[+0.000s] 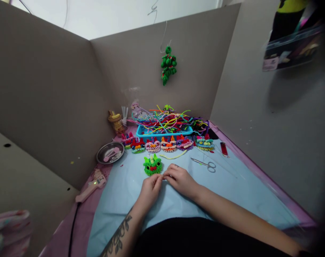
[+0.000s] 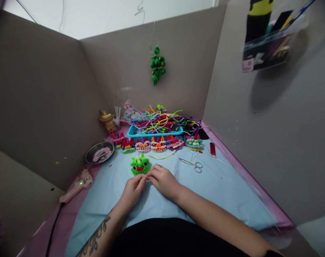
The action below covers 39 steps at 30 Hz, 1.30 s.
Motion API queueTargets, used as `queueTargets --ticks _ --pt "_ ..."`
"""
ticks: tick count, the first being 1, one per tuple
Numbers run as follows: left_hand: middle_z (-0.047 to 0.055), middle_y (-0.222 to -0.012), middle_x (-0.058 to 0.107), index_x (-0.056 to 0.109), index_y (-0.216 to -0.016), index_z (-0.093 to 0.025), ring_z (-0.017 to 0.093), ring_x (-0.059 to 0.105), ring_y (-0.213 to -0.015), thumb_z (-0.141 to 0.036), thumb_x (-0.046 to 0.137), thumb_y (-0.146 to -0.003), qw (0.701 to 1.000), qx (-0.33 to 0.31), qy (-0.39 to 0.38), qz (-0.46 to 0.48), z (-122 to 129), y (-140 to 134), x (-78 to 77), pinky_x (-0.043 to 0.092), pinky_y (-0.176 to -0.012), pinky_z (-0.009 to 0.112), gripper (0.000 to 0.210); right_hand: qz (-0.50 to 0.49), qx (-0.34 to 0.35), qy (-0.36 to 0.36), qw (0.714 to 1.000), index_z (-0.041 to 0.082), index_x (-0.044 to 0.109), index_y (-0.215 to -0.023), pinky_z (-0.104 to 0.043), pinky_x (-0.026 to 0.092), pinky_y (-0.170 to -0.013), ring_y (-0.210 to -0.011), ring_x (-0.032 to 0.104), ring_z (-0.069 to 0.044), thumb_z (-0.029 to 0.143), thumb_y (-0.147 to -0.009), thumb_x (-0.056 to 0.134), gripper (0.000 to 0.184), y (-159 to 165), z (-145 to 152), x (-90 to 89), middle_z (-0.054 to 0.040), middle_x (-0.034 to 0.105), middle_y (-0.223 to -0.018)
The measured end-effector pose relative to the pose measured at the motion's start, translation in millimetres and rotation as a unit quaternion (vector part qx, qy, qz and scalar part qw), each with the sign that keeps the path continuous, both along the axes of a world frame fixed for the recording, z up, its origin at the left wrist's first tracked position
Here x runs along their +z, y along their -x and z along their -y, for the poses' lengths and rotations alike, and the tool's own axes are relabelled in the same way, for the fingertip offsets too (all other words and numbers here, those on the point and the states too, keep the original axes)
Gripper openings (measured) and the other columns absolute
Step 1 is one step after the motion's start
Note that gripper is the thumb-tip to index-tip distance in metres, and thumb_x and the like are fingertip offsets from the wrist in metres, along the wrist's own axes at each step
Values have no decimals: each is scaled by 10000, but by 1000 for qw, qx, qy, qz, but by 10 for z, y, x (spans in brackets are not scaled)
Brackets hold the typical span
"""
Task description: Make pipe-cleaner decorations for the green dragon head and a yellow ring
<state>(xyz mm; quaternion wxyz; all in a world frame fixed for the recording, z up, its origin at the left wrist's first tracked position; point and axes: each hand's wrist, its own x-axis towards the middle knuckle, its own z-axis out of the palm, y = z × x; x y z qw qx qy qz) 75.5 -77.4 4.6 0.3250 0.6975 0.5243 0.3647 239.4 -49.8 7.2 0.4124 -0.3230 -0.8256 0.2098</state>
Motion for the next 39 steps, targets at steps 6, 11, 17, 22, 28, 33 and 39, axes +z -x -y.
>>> queueTargets --ticks 6,11,17,22,28,33,39 --pt "35 -803 658 620 -875 -170 141 581 -708 -305 388 -881 998 -23 -39 -40 -10 21 -64 423 -677 231 268 28 9 -17 999 183 629 -908 -271 470 -736 -797 554 -152 131 -833 498 160 -14 -15 14 -51 575 -825" --pt "38 -763 635 593 -834 -168 144 573 -691 -298 356 -896 994 -36 -67 -77 -5 13 -83 419 -673 237 278 59 39 -39 997 184 624 -865 -280 470 -735 -779 554 -154 133 -841 480 154 -43 -28 45 -49 587 -797" --pt "38 -757 634 582 -831 -174 146 579 -693 -315 337 -903 995 -34 -65 -72 3 15 -90 429 -667 242 291 45 28 -24 998 172 610 -804 -258 467 -688 -736 559 -145 115 -806 503 121 -36 -26 75 -40 579 -757" --pt "53 -879 668 594 -946 -186 158 608 -780 -285 364 -890 993 -17 -77 -85 8 21 -69 452 -729 265 257 17 11 4 1000 173 616 -769 -237 454 -646 -699 561 -133 75 -762 516 141 -18 -28 73 -27 577 -728" --pt "76 -965 674 600 -998 -182 178 624 -849 -253 361 -885 986 -14 -100 -131 5 -11 -71 468 -786 295 273 14 -9 22 1000 176 603 -720 -232 432 -622 -671 535 -130 55 -719 520 146 5 -30 20 -12 554 -694" --pt "108 -909 679 600 -997 -163 209 633 -822 -217 372 -872 978 -2 -112 -177 -24 -25 -150 473 -779 331 266 22 -29 22 999 168 573 -693 -240 419 -634 -677 519 -134 47 -720 500 144 53 -15 -17 -14 531 -691" --pt "96 -886 669 601 -952 -160 191 621 -804 -214 341 -879 984 -19 -80 -158 -14 -43 -124 463 -759 306 275 32 -34 24 999 168 548 -686 -246 413 -639 -683 505 -137 44 -723 493 141 76 -9 -38 -10 515 -689"
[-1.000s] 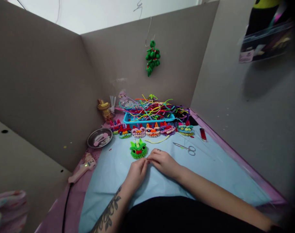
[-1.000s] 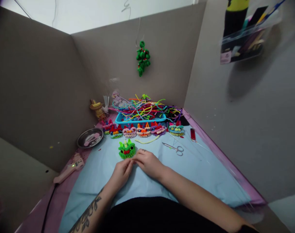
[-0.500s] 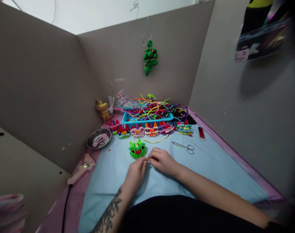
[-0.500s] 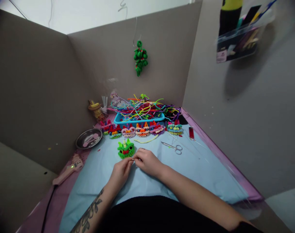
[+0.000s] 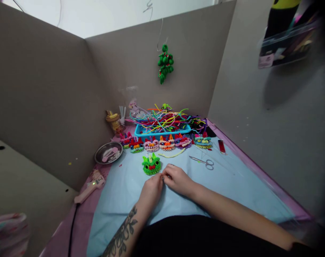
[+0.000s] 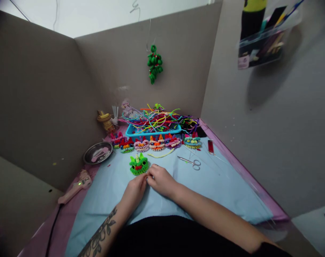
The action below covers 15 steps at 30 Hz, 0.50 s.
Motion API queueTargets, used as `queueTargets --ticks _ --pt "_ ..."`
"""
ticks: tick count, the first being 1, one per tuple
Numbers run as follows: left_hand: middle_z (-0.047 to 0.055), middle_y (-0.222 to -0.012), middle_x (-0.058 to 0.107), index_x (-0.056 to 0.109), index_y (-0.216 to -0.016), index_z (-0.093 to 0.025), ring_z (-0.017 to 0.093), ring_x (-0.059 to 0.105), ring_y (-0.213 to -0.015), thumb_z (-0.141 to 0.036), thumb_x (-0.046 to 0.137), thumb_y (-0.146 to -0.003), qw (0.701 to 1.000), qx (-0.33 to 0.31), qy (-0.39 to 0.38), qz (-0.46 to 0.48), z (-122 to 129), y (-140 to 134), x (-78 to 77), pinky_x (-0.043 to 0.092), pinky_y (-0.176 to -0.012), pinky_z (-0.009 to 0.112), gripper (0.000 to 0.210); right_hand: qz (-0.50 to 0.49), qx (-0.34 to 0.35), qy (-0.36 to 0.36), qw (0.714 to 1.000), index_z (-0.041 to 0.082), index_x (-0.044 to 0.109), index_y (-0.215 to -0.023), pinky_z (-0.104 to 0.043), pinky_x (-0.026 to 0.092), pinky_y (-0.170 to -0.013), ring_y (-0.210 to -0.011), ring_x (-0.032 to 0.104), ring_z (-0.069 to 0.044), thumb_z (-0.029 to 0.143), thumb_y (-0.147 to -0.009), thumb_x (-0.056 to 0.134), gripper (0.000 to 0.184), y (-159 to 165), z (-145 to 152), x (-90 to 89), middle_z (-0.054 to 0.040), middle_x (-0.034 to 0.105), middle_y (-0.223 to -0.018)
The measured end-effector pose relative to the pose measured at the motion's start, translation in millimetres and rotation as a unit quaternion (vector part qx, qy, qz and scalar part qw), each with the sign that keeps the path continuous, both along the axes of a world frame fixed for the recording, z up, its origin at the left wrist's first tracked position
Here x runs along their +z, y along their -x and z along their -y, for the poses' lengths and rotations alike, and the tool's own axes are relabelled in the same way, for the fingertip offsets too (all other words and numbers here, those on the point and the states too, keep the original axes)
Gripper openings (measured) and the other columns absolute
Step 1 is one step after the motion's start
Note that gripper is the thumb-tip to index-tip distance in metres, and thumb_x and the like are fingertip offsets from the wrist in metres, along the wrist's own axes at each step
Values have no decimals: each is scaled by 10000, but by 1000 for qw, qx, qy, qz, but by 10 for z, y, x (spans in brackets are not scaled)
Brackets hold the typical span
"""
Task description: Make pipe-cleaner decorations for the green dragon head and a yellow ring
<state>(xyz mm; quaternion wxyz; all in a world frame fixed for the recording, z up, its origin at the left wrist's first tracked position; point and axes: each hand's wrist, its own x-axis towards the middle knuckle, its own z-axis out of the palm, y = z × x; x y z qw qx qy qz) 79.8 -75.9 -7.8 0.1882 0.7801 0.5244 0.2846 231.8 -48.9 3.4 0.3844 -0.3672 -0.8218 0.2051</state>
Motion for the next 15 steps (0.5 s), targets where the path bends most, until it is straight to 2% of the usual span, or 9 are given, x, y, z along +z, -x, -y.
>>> queueTargets --ticks 7,10,15 --pt "60 -851 662 612 -917 -167 163 593 -755 -239 369 -864 992 -14 42 120 18 -14 82 437 -728 268 258 -10 18 16 1000 170 548 -700 -245 416 -641 -696 505 -135 50 -741 491 139 -6 13 31 -10 519 -705" --pt "36 -741 635 614 -899 -155 151 561 -678 -268 378 -859 984 -4 80 161 16 -6 90 426 -659 249 265 -20 18 21 999 172 552 -698 -244 419 -639 -689 506 -134 50 -738 492 142 -9 26 55 -8 520 -696" --pt "-42 -496 435 567 -718 -152 104 392 -473 -335 390 -847 967 6 149 206 -4 15 109 337 -509 215 285 -37 17 32 999 174 565 -702 -240 420 -635 -681 514 -131 54 -733 494 142 -17 22 62 -7 531 -696"
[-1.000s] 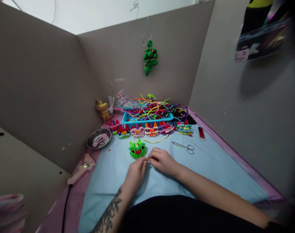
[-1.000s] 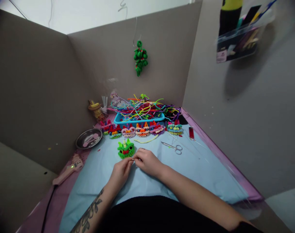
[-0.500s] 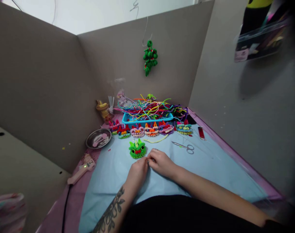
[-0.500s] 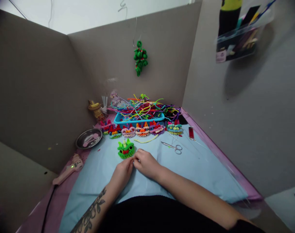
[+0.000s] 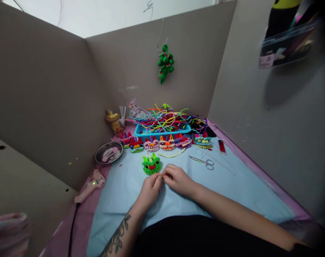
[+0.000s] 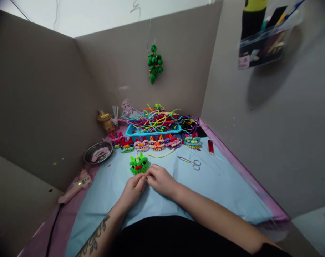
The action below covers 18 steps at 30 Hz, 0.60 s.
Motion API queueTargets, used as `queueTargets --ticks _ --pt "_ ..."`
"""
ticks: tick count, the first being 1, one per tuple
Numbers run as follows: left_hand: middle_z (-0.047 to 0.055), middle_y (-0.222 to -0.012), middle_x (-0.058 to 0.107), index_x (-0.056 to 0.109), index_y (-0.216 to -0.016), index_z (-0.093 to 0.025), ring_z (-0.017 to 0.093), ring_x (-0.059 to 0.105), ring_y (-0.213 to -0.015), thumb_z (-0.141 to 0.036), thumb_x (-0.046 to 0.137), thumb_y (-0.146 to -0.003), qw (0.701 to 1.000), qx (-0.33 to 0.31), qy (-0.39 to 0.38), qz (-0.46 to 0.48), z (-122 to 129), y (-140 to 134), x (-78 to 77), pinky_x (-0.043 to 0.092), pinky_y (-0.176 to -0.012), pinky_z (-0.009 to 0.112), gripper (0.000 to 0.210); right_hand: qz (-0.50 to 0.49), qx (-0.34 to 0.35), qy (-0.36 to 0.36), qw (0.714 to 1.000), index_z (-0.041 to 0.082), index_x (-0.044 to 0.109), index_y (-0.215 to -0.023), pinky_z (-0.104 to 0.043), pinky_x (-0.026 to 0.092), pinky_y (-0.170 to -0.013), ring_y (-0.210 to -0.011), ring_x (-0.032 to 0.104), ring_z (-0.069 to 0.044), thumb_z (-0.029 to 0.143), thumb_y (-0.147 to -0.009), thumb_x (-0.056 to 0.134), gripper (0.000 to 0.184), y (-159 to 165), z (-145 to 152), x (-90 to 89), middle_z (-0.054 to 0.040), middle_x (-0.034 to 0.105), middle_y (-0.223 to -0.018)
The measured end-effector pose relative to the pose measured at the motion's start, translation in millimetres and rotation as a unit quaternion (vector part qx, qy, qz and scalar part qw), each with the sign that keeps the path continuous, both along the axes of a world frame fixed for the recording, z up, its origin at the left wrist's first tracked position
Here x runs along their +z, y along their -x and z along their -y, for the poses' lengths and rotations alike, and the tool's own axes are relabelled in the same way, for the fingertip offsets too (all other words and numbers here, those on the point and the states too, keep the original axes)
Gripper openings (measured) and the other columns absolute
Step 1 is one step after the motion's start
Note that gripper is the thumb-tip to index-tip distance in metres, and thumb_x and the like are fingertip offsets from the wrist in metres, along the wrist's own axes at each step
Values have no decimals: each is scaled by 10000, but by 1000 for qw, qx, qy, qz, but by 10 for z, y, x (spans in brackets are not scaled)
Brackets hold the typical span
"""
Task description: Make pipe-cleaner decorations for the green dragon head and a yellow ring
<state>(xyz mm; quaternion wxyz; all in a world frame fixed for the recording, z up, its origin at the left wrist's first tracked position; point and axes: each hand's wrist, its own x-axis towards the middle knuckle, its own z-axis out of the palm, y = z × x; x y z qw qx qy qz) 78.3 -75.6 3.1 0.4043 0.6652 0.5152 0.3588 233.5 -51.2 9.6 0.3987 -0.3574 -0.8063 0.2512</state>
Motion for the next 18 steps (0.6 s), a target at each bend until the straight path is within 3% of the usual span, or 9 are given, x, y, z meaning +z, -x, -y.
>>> queueTargets --ticks 5,11,18 --pt "-56 -496 395 524 -682 -162 97 368 -471 -355 382 -850 1000 2 11 22 0 -4 15 323 -517 213 293 3 -15 -8 1000 174 553 -692 -240 419 -636 -677 514 -129 55 -741 487 145 -6 -18 -3 -6 528 -694" --pt "-38 -543 456 544 -738 -162 121 432 -537 -380 428 -829 998 53 -23 -5 -4 -15 -33 348 -550 223 263 43 -15 -84 995 178 557 -773 -275 437 -695 -738 518 -154 76 -783 481 128 -8 4 -21 -32 533 -756" --pt "-23 -563 504 578 -749 -155 128 469 -562 -352 432 -824 999 45 -24 -10 -11 -11 -23 362 -562 227 257 81 -1 -132 988 173 561 -807 -301 449 -716 -762 516 -177 97 -809 464 123 -16 13 -41 -54 534 -774"
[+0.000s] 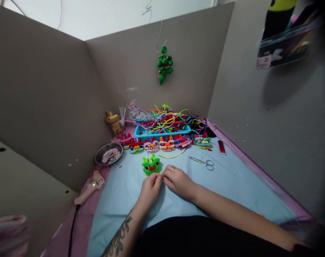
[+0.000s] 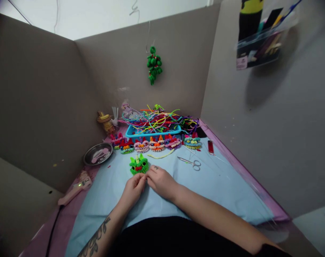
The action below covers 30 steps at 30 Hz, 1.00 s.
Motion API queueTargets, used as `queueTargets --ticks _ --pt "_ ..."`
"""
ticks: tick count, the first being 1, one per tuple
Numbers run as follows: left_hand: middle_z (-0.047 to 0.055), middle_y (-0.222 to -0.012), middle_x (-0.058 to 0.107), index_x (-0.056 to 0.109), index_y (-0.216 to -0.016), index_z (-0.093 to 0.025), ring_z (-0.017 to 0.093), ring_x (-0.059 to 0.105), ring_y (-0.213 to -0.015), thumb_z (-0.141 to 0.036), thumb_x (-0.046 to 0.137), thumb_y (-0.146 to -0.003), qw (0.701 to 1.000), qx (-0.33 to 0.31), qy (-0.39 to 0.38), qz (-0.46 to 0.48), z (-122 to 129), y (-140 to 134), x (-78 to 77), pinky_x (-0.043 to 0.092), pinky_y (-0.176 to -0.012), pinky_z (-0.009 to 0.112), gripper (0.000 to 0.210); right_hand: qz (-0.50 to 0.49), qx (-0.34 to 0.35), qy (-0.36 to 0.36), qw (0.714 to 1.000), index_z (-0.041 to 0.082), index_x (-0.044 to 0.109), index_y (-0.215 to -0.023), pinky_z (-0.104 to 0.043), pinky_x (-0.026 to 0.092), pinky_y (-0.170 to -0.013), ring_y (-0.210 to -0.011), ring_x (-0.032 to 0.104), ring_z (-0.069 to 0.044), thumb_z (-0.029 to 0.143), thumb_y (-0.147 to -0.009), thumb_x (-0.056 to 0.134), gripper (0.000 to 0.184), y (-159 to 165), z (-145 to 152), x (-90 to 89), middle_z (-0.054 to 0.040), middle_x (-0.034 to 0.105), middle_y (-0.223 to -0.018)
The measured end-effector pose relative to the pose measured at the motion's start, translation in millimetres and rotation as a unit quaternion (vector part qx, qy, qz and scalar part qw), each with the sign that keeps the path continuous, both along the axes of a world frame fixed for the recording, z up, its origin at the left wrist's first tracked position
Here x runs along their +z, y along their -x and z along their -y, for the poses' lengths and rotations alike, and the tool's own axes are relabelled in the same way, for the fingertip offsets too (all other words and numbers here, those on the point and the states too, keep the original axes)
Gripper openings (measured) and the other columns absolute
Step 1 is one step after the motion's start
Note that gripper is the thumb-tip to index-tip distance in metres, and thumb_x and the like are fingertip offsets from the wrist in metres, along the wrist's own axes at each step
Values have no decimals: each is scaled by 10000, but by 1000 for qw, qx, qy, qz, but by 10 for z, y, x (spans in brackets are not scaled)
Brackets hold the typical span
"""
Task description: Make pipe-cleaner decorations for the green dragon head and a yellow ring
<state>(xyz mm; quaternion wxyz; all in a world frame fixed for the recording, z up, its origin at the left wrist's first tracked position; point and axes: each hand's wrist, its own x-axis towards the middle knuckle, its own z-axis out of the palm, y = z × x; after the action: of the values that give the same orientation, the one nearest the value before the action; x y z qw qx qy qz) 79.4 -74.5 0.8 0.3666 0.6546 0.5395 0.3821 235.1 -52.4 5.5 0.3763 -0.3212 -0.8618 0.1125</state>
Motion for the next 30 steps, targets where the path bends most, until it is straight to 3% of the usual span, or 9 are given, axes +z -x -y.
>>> queueTargets --ticks 6,10,16,19,22,26,28,30 --pt "-55 -501 422 558 -729 -147 91 377 -465 -354 456 -800 997 -3 44 56 -7 -2 2 298 -467 202 241 -34 3 34 999 179 550 -782 -281 442 -700 -756 518 -163 75 -787 465 135 15 3 8 -38 528 -760" --pt "-78 -463 377 560 -786 -140 62 313 -405 -362 481 -785 989 16 83 121 -14 31 -6 245 -419 185 236 -84 -30 57 994 187 533 -745 -262 424 -660 -704 506 -146 60 -765 468 144 -32 -25 42 -17 511 -733" --pt "-102 -437 341 539 -836 -146 36 234 -354 -418 570 -734 948 9 158 277 7 56 53 161 -365 171 292 -127 -76 67 987 185 537 -763 -271 404 -673 -712 510 -154 114 -823 423 148 -156 -129 88 -27 525 -738" --pt "-110 -429 325 526 -818 -151 26 200 -351 -400 646 -671 926 23 178 333 8 60 86 129 -355 166 313 -128 -125 55 982 183 509 -712 -262 390 -670 -708 502 -152 161 -856 379 196 -203 -213 113 -29 513 -716" --pt "-107 -442 329 510 -769 -157 20 200 -367 -357 699 -623 915 38 177 361 -2 74 105 123 -357 158 312 -67 -230 64 969 179 520 -668 -248 362 -630 -678 493 -146 271 -874 390 261 -290 -320 127 -30 517 -699" --pt "-98 -457 317 483 -727 -164 23 191 -383 -361 676 -650 895 44 180 406 -24 116 115 110 -357 154 286 58 -295 144 943 180 630 -722 -234 331 -584 -687 534 -145 381 -810 500 255 -646 -503 162 -45 599 -781" --pt "-94 -465 309 463 -696 -166 22 181 -384 -377 657 -667 885 47 187 423 -33 142 123 102 -355 152 288 80 -316 151 933 195 662 -784 -231 338 -601 -737 560 -155 335 -798 507 209 -991 -623 205 -49 632 -835" --pt "-92 -476 304 445 -675 -166 19 181 -386 -375 656 -669 878 53 188 437 -40 162 130 105 -354 148 297 103 -390 175 898 192 677 -768 -240 340 -582 -691 567 -162 281 -794 483 215 -1414 -764 247 -54 647 -768"
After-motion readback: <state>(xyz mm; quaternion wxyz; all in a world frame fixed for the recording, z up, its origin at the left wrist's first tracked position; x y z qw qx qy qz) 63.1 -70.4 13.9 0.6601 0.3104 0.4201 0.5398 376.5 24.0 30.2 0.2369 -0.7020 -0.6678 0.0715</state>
